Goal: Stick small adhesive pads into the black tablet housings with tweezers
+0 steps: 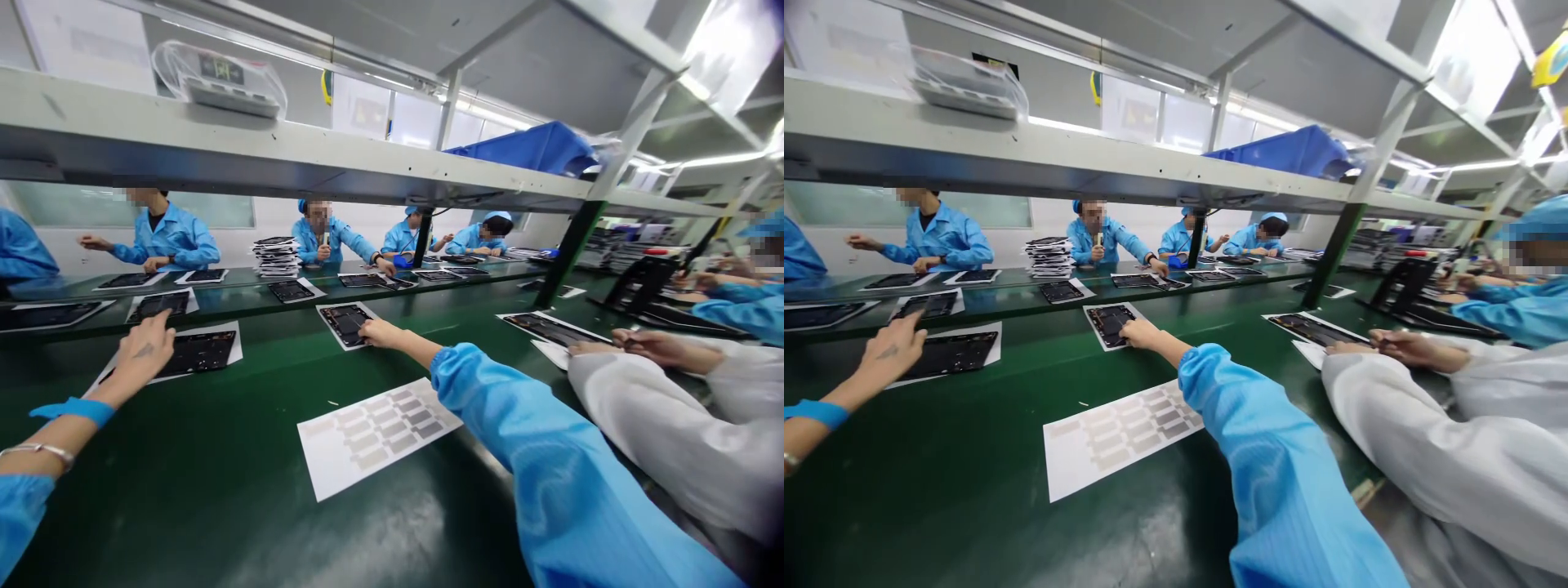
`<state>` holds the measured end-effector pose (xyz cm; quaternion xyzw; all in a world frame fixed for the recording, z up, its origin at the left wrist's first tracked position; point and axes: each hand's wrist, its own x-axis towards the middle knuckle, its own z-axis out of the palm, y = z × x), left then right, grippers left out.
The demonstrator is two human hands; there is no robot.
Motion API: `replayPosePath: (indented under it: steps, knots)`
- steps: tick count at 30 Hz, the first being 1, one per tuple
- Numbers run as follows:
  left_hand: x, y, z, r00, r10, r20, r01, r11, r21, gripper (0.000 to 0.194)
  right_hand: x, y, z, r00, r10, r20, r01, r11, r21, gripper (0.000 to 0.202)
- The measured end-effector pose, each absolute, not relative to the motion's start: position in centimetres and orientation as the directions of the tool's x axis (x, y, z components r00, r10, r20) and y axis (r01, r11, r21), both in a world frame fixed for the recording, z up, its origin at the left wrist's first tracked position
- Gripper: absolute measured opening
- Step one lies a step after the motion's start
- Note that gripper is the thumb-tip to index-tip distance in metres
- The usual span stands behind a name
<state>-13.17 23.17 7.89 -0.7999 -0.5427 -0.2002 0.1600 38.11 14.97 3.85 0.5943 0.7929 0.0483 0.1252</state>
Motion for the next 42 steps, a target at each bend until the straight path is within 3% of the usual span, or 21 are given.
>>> replayPosePath:
  steps: [6, 13, 20, 22, 24, 26, 29, 32, 36, 39, 42]
  knots:
    - [-10.7, 19.2, 6.4, 0.374, 0.738, 0.562, 0.877, -0.478, 0.044, 0.054, 37.4, 15.8, 4.4, -0.302, 0.930, -0.210, 0.892, 0.354, 0.281, 0.037]
    - [-10.2, 13.4, 9.3, 0.465, 0.808, 0.360, 0.831, -0.539, 0.135, 0.051, 37.1, 16.1, 5.2, -0.338, 0.893, -0.296, 0.844, 0.427, 0.324, 0.039]
    - [-10.1, 12.1, 7.7, 0.458, 0.807, 0.373, 0.784, -0.564, 0.259, 0.058, 35.9, 16.6, 4.4, -0.383, 0.867, -0.320, 0.802, 0.484, 0.350, 0.040]
    - [-9.4, 12.3, 6.8, 0.458, 0.813, 0.359, 0.738, -0.573, 0.356, 0.059, 35.4, 16.5, 4.5, -0.383, 0.876, -0.293, 0.816, 0.469, 0.338, 0.040]
    - [-7.9, 12.3, 6.2, 0.410, 0.868, 0.280, 0.645, -0.493, 0.584, 0.057, 34.4, 16.4, 4.9, -0.384, 0.889, -0.250, 0.836, 0.449, 0.314, 0.039]
    - [-5.5, 12.0, 5.6, 0.371, 0.917, 0.148, 0.504, -0.333, 0.797, 0.052, 32.7, 16.6, 5.9, -0.393, 0.900, -0.190, 0.860, 0.433, 0.272, 0.037]
    - [-1.1, 11.7, 4.5, 0.408, 0.912, -0.041, 0.342, -0.111, 0.933, 0.061, 28.8, 17.5, 8.3, -0.403, 0.909, -0.107, 0.890, 0.417, 0.183, 0.033]
    - [3.2, 11.8, 3.8, 0.469, 0.875, -0.122, 0.126, 0.070, 0.990, 0.073, 23.8, 18.3, 10.7, -0.435, 0.896, -0.088, 0.894, 0.442, 0.079, 0.025]
    - [6.9, 12.1, 3.7, 0.376, 0.925, -0.055, -0.056, 0.082, 0.995, 0.051, 18.0, 17.9, 12.4, -0.455, 0.884, -0.105, 0.890, 0.449, -0.078, 0.017]
    - [7.6, 12.5, 3.7, 0.174, 0.985, -0.020, -0.021, 0.024, 0.999, 0.040, 15.7, 16.7, 13.0, -0.469, 0.882, -0.036, 0.861, 0.449, -0.238, 0.012]
    - [5.9, 13.2, 4.4, -0.019, 1.000, -0.014, 0.184, 0.017, 0.983, 0.034, 15.8, 14.8, 13.7, -0.431, 0.886, 0.170, 0.779, 0.461, -0.424, 0.018]
